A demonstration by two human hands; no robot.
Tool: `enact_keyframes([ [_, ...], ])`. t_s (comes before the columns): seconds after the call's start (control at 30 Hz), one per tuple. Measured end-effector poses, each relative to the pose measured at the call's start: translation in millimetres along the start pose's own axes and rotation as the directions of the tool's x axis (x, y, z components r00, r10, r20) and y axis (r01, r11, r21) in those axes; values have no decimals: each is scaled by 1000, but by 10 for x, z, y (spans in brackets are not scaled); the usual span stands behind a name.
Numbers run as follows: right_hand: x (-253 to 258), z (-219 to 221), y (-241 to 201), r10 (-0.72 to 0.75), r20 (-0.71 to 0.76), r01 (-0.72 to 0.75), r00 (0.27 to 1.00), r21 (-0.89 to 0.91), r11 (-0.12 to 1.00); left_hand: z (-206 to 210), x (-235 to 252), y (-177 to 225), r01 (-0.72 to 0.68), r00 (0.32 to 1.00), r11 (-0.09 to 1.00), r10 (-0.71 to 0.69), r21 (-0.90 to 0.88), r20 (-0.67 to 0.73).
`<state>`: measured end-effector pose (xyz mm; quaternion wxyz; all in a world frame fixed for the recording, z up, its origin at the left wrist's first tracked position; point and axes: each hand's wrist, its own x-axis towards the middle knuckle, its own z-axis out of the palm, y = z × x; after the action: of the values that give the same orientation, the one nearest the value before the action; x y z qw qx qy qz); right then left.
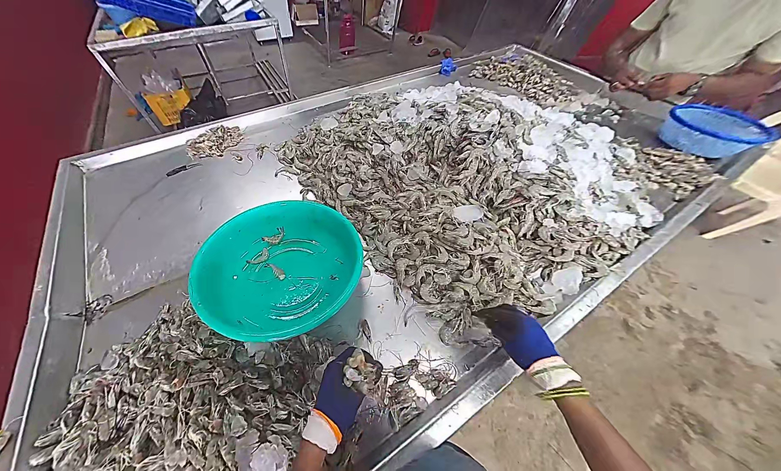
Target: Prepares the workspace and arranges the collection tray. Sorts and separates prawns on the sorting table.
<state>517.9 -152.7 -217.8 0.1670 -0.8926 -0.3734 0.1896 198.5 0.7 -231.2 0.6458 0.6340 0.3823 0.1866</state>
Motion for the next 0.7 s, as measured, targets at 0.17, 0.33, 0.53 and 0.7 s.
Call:
enact_keyframes([
  [0.17, -2, 502, -379, -152, 126, 175, 980, -205, 963, 165, -44, 15, 42, 999, 998, -43, 55, 18],
  [0.33, -555, 660, -897, -126, 368, 248, 921, -305, 920, 516, 43, 26, 96, 984, 975, -124, 201, 129],
  [0.53, -743, 472, -1396, -111, 394, 238, 912, -291, 927, 655, 13, 359, 122, 984, 923, -160, 364, 74],
  [0.7, -637, 513, -1057, -290, 24, 285, 957, -283, 916, 599, -1, 382, 84, 979, 946, -137, 314, 149],
])
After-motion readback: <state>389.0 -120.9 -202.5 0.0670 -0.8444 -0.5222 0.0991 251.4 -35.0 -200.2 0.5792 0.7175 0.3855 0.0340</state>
